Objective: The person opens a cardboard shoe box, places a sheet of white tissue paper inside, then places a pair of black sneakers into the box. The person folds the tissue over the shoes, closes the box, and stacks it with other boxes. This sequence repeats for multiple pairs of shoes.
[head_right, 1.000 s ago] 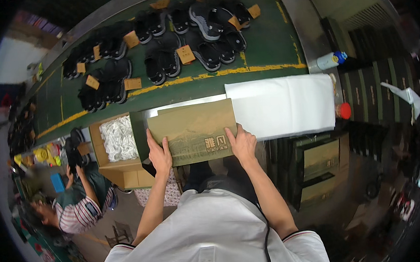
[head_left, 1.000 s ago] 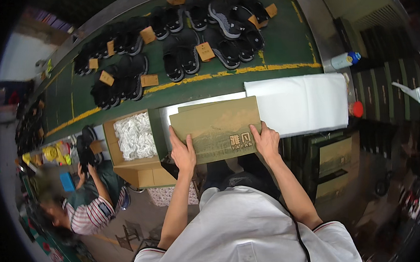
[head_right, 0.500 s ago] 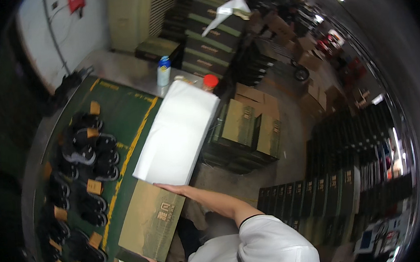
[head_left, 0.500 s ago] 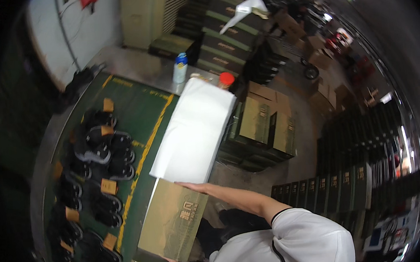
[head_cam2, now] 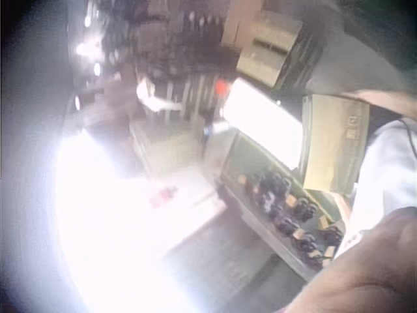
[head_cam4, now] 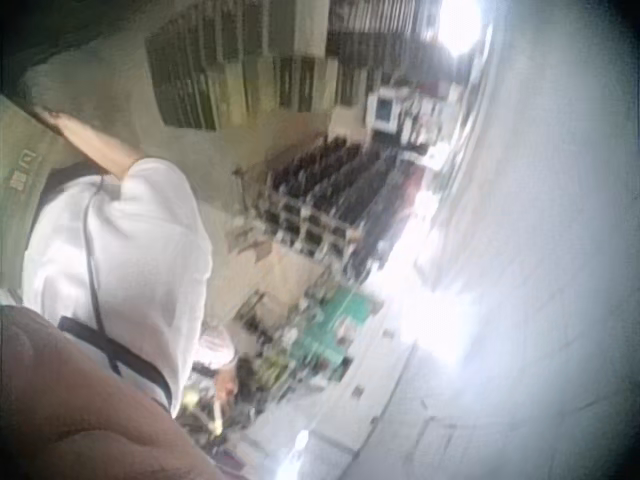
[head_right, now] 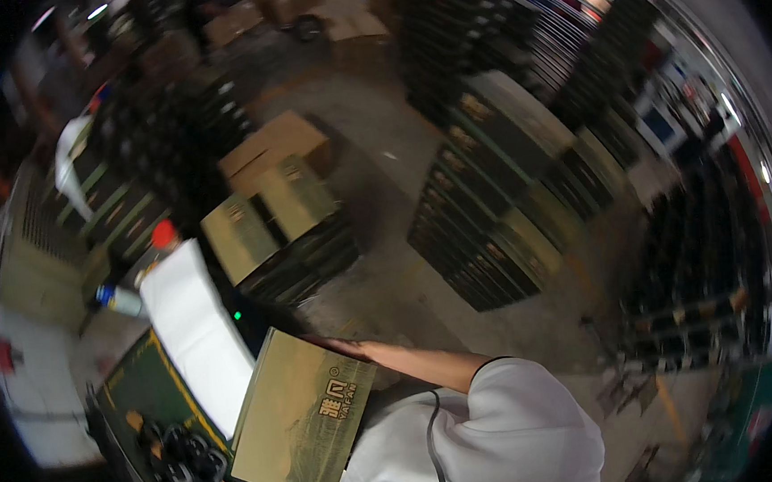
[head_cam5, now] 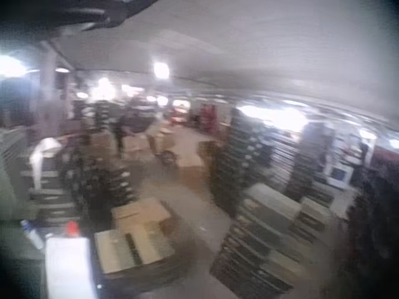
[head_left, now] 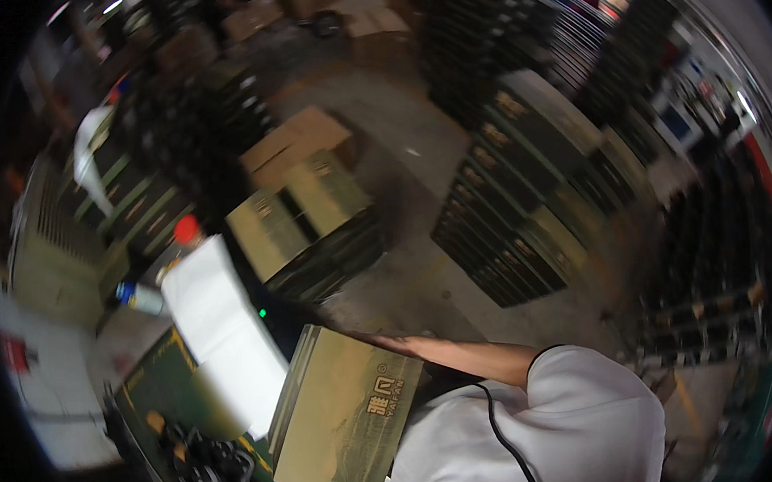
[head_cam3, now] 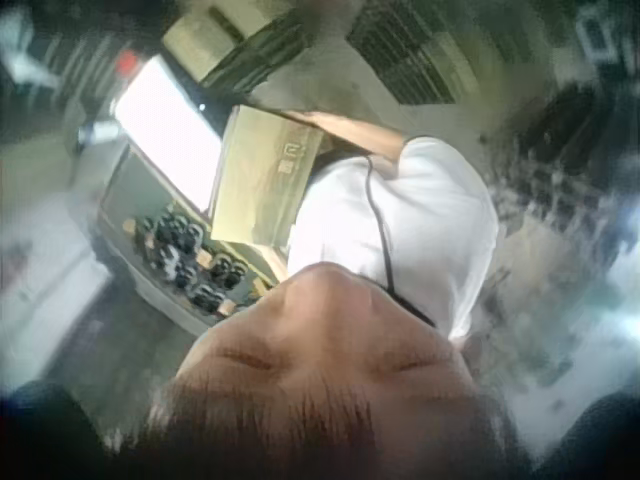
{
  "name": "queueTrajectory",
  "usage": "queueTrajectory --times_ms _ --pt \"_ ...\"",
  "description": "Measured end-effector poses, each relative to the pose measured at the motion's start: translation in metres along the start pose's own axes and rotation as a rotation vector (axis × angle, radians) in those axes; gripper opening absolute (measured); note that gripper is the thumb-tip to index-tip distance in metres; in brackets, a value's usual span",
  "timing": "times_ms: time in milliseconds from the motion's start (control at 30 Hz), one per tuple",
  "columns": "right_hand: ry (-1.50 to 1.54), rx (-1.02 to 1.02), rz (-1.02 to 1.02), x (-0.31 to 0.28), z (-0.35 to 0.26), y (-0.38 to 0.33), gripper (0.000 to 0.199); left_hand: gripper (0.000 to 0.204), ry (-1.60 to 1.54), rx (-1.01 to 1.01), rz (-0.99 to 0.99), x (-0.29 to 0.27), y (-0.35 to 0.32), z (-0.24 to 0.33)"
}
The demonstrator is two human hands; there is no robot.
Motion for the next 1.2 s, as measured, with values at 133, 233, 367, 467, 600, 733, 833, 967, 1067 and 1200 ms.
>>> queueTrajectory --times_ms 133,233,367,467,600,733,833,967,1067,1200 --pt "-0.18 -0.299 0.375 0.0 -0.074 -0.151 0.073 0.078 0.012 -0.099 -0.287 0.126 -0.013 0.021" --pt "-0.148 -0.466 0.752 0.01 -0.085 -0.262 0.077 0.078 0.02 -0.245 -0.583 0.237 -0.035 0.012" --pt "0.214 -0.596 1.07 0.003 -0.036 -0.345 0.086 0.077 0.002 -0.51 -0.893 0.323 -0.094 -0.018" --pt "0.294 -0.812 1.285 0.017 0.023 -0.408 0.082 0.077 0.052 -0.74 -1.197 0.418 -0.147 -0.046" --pt "0.586 -1.152 1.258 -0.093 0.146 -0.479 0.065 0.077 0.178 -0.769 -1.488 0.536 -0.225 -0.061" --pt "0.423 -1.469 1.204 -0.111 0.183 -0.547 0.054 0.062 0.195 -0.466 -1.688 0.646 -0.3 -0.07" --pt "0.786 -1.519 1.142 -0.123 0.156 -0.58 0.055 0.064 0.214 -0.468 -1.711 0.723 -0.333 -0.103" --pt "1.012 -1.453 1.405 -0.158 0.116 -0.625 0.062 0.071 0.437 -0.667 -1.732 0.814 -0.376 -0.103" --pt "0.999 -1.35 1.364 -0.237 0.131 -0.645 0.063 0.073 0.552 -0.776 -1.633 0.866 -0.391 -0.12" --pt "1.04 -1.369 1.255 -0.314 0.142 -0.645 0.062 0.076 0.699 -0.868 -1.481 0.907 -0.413 -0.137"
Point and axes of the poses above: each hand's wrist, its own y-axis towards the middle knuckle, its own x-axis out of the palm, z = x × y, the point moved 2 cm from there along y, towards the middle knuckle, and after that the axes turned 13 degrees about y, right-handed, at the moved point
